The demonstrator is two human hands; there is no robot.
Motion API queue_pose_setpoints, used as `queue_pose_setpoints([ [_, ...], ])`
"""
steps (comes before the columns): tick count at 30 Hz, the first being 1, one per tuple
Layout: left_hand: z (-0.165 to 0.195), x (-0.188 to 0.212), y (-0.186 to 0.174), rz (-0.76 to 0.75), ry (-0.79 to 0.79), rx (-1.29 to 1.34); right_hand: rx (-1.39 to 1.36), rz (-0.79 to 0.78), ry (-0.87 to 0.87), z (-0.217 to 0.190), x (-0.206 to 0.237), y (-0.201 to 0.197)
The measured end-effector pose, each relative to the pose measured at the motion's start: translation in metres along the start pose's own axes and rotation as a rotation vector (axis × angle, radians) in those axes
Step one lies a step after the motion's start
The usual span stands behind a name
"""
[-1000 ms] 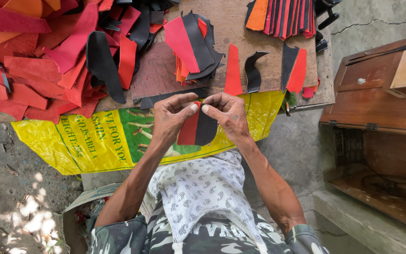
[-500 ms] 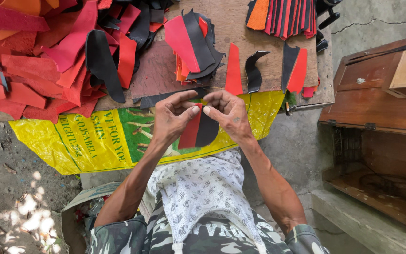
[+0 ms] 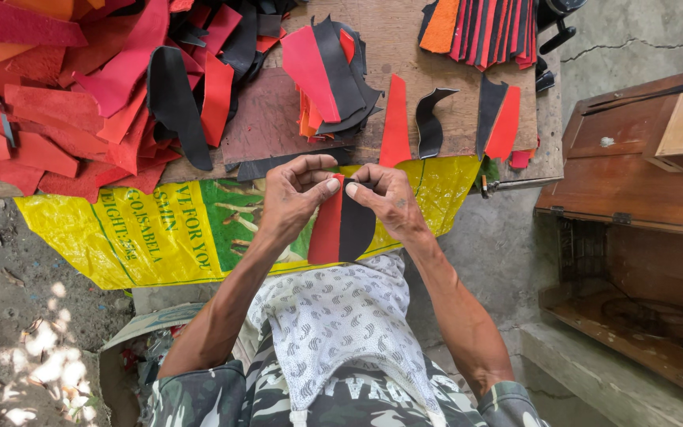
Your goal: The person repeatedly picks red and black shoe insole pieces from a pile, aligns them, and presses them together by hand. They occasionally handle a red circular object and a glass mug, then resume pairing and stacking the insole pieces on the table.
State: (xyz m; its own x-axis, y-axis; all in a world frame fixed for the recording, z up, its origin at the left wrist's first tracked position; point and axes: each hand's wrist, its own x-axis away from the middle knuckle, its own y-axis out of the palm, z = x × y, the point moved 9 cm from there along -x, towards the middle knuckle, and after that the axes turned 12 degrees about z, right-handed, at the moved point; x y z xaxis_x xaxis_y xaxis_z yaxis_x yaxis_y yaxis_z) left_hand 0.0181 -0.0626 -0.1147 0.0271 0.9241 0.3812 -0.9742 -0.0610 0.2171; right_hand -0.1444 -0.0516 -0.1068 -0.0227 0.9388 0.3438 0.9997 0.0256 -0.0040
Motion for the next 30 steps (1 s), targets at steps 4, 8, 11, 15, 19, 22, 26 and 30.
queue_pose_setpoints([
  [4, 0.003, 0.001, -0.001, 0.041, 0.097, -0.068, 0.091, 0.069, -0.060, -0.007, 0.002, -0.002],
  [8, 0.001, 0.002, -0.003, 0.038, 0.109, -0.045, 0.177, 0.094, -0.090, -0.013, 0.005, 0.000],
  [11, 0.001, 0.002, -0.003, 0.030, 0.117, -0.068, 0.186, 0.081, -0.118, -0.017, 0.007, 0.005],
  [15, 0.007, 0.009, -0.002, 0.059, 0.196, -0.131, 0.389, 0.162, -0.254, -0.027, 0.012, 0.008],
  [19, 0.006, 0.007, -0.007, 0.049, 0.059, -0.003, -0.121, 0.057, 0.010, -0.013, 0.004, 0.008],
  [22, 0.003, 0.011, -0.008, 0.025, 0.020, -0.135, -0.418, 0.063, 0.162, -0.004, -0.002, 0.005],
  [26, 0.001, 0.016, -0.005, 0.065, 0.066, -0.132, -0.413, 0.085, 0.157, 0.004, 0.000, 0.005],
  [30, 0.002, 0.021, -0.002, 0.130, 0.186, -0.182, -0.048, 0.170, -0.049, -0.004, 0.006, 0.001],
])
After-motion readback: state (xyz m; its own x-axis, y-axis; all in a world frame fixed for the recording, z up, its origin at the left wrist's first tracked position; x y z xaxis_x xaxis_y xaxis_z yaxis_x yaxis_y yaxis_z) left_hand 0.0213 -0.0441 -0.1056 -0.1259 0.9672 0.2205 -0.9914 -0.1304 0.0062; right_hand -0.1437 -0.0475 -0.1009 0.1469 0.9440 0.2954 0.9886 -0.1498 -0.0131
